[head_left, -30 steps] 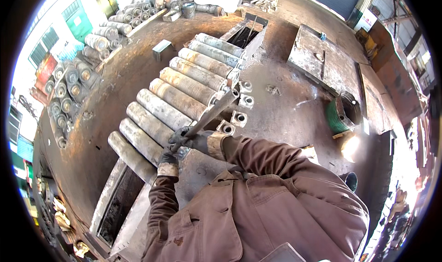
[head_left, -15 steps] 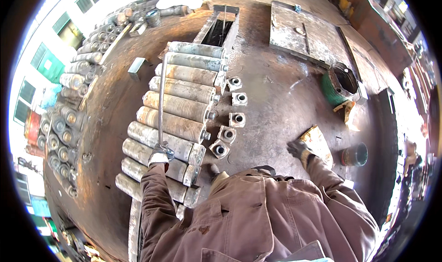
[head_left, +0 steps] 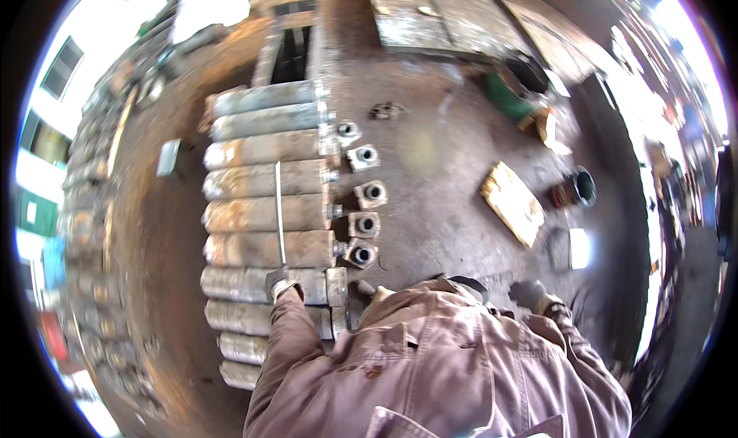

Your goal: The person uses a long metal rod to pry apart and separate a row of cylindrical metal parts resting on a metal frame. They repeatedly lift and move the parts, then use a hammer to tap the components, continuing to separate them one by one.

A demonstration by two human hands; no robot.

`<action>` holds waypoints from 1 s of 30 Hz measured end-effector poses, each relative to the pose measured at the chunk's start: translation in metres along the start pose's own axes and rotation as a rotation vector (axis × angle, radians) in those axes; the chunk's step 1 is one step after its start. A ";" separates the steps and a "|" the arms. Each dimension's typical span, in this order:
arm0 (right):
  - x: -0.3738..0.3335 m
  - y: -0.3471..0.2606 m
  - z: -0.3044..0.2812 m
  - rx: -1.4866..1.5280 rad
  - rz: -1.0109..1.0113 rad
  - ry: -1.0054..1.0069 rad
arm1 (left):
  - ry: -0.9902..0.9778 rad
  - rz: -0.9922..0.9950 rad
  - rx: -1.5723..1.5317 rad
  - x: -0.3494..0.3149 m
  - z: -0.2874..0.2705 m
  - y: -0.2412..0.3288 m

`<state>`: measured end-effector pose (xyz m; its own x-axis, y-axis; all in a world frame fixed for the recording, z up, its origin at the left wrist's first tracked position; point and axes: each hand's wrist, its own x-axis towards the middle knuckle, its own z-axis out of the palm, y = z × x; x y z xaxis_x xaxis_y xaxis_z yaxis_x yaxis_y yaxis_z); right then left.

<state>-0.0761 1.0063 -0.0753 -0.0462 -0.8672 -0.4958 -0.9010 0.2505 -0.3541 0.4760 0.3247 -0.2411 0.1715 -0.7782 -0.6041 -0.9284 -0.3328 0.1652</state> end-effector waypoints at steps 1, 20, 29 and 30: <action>0.007 -0.012 -0.004 0.246 0.273 -0.034 | 0.020 0.029 0.005 0.002 0.005 0.002; -0.176 0.044 0.047 1.440 1.340 0.330 | -0.687 0.723 -0.542 -0.249 0.238 0.458; -0.264 0.170 0.035 1.770 1.015 1.267 | -1.481 0.859 -0.313 -0.570 0.391 0.662; -0.271 0.182 0.023 1.706 1.015 1.303 | -1.423 0.723 -0.191 -0.617 0.385 0.674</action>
<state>-0.2179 1.2970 -0.0235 -0.8224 0.1617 -0.5455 0.5537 0.0067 -0.8327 -0.3826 0.7857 -0.0573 -0.7957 0.2733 -0.5405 -0.6032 -0.2764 0.7482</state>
